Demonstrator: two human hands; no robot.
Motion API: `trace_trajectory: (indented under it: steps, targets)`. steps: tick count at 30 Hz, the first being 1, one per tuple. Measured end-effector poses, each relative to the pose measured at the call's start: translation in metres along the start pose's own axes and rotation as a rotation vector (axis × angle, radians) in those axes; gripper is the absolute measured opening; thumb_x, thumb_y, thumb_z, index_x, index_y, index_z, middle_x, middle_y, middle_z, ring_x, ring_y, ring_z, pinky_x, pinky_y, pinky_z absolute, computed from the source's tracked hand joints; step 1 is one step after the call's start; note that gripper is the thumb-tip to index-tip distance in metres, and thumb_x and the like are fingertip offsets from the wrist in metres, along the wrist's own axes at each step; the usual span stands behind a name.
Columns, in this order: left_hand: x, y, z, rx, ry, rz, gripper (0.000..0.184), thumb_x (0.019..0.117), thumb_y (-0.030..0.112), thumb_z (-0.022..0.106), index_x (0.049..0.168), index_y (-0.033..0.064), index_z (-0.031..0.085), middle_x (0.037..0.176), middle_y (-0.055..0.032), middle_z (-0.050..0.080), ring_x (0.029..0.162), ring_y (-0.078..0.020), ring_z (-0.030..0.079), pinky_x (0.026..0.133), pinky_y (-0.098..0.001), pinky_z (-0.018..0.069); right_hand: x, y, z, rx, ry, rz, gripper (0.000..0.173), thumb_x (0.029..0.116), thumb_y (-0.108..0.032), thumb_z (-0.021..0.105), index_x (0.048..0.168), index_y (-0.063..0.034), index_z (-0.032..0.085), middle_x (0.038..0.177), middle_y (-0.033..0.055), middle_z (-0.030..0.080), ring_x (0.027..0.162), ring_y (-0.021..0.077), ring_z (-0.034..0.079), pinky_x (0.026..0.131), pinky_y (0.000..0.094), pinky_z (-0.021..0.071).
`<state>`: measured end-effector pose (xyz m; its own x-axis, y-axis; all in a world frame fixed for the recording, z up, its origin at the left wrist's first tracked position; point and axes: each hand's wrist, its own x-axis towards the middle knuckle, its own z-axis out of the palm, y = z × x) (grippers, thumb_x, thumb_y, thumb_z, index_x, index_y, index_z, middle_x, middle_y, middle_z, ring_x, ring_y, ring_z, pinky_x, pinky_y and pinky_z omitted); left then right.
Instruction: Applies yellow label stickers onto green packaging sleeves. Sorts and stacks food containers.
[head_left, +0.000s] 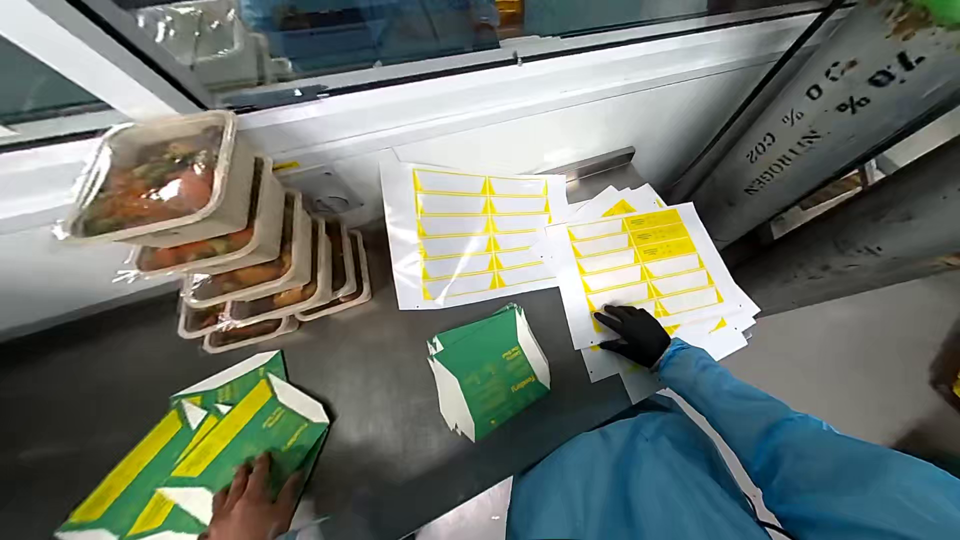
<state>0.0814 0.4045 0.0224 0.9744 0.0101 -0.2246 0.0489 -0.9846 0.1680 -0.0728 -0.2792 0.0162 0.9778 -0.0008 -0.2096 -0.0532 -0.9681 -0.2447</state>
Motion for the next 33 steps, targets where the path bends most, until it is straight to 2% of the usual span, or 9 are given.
trace_trajectory:
  steps: [3, 7, 9, 13, 17, 22, 25, 27, 33]
  targets:
    - [-0.004, 0.052, -0.031, -0.019, -0.052, 0.091, 0.084, 0.0911, 0.058, 0.068, 0.151, 0.0023, 0.048, 0.156, -0.0302, 0.041, 0.144, -0.0579, 0.032, 0.111, -0.0775, 0.0275, 0.000, -0.004, -0.006, -0.070, -0.088, -0.096, 0.052, 0.1051, -0.048, 0.050, 0.149, -0.0210, 0.055, 0.145, 0.0164, 0.058, 0.127, 0.0377, 0.059, 0.101, 0.0568, 0.0489]
    - [-0.054, 0.225, -0.041, -0.720, 0.052, 0.313, 0.037, 0.1086, 0.023, 0.047, 0.122, -0.0066, 0.066, 0.115, -0.0176, 0.073, 0.103, -0.0273, 0.072, 0.093, -0.0448, 0.0595, -0.021, 0.002, -0.012, -0.176, 0.356, -0.242, 0.025, 0.0999, -0.016, 0.057, 0.119, -0.0135, 0.073, 0.109, 0.0041, 0.076, 0.093, 0.0246, 0.073, 0.086, 0.0445, 0.0591]
    - [-0.085, 0.317, -0.023, -1.298, -0.284, 0.186, 0.067, 0.1115, 0.044, 0.014, 0.122, -0.0017, 0.062, 0.108, -0.0098, 0.076, 0.099, -0.0229, 0.074, 0.087, -0.0412, 0.0622, -0.038, 0.000, -0.034, -0.107, 0.660, -0.231, 0.021, 0.0990, -0.019, 0.060, 0.116, -0.0157, 0.073, 0.109, 0.0007, 0.076, 0.099, 0.0202, 0.071, 0.092, 0.0408, 0.0562]
    - [-0.082, 0.431, 0.021, -1.811, -0.869, -0.001, 0.103, 0.0935, 0.083, 0.013, 0.144, 0.0013, 0.050, 0.132, -0.0194, 0.066, 0.121, -0.0349, 0.065, 0.101, -0.0544, 0.0539, -0.093, 0.018, -0.089, -0.017, 0.746, -0.460, 0.030, 0.1048, -0.019, 0.055, 0.134, -0.0235, 0.062, 0.136, -0.0026, 0.067, 0.126, 0.0167, 0.060, 0.109, 0.0392, 0.0450]
    - [-0.040, 0.485, 0.041, -1.610, -0.588, -0.026, 0.059, 0.1113, 0.051, 0.020, 0.135, 0.0100, 0.055, 0.106, -0.0046, 0.072, 0.092, -0.0095, 0.070, 0.080, -0.0320, 0.0601, -0.141, 0.065, -0.122, -0.026, 0.494, -0.720, 0.037, 0.1079, -0.015, 0.048, 0.141, -0.0284, 0.056, 0.146, -0.0057, 0.060, 0.135, 0.0156, 0.055, 0.110, 0.0380, 0.0429]
    - [0.021, 0.545, 0.051, -1.219, -1.013, 0.215, 0.033, 0.1105, 0.026, 0.040, 0.122, 0.0066, 0.064, 0.096, -0.0043, 0.075, 0.084, -0.0113, 0.073, 0.077, -0.0325, 0.0629, -0.154, 0.157, -0.086, -0.008, 0.128, -0.853, 0.044, 0.1049, -0.008, 0.051, 0.144, -0.0262, 0.056, 0.148, -0.0035, 0.060, 0.134, 0.0187, 0.057, 0.107, 0.0402, 0.0482]
    - [0.020, 0.566, 0.078, -1.152, -1.002, 0.363, 0.020, 0.1059, 0.010, 0.053, 0.118, 0.0013, 0.067, 0.102, -0.0064, 0.073, 0.091, -0.0127, 0.070, 0.083, -0.0343, 0.0599, -0.153, 0.205, -0.070, 0.054, -0.170, -0.819, 0.065, 0.0804, -0.004, 0.073, 0.143, -0.0163, 0.060, 0.147, 0.0056, 0.060, 0.134, 0.0288, 0.058, 0.109, 0.0531, 0.0469]
    - [0.001, 0.579, 0.080, -1.102, -0.866, 0.447, 0.022, 0.1050, 0.010, 0.055, 0.121, 0.0004, 0.067, 0.105, -0.0085, 0.073, 0.093, -0.0143, 0.070, 0.083, -0.0357, 0.0601, -0.140, 0.216, -0.077, 0.089, -0.150, -0.694, 0.068, 0.0709, -0.008, 0.076, 0.138, -0.0172, 0.065, 0.143, 0.0038, 0.063, 0.132, 0.0272, 0.059, 0.110, 0.0545, 0.0453]
    - [-0.076, 0.617, 0.050, -1.042, -0.546, 0.483, 0.022, 0.1069, 0.014, 0.054, 0.126, 0.0071, 0.062, 0.099, -0.0053, 0.072, 0.083, -0.0106, 0.070, 0.074, -0.0288, 0.0605, -0.052, 0.155, -0.104, 0.382, 0.441, -0.306, 0.035, 0.1016, -0.031, 0.058, 0.132, -0.0164, 0.068, 0.134, 0.0023, 0.068, 0.128, 0.0232, 0.061, 0.107, 0.0478, 0.0485]
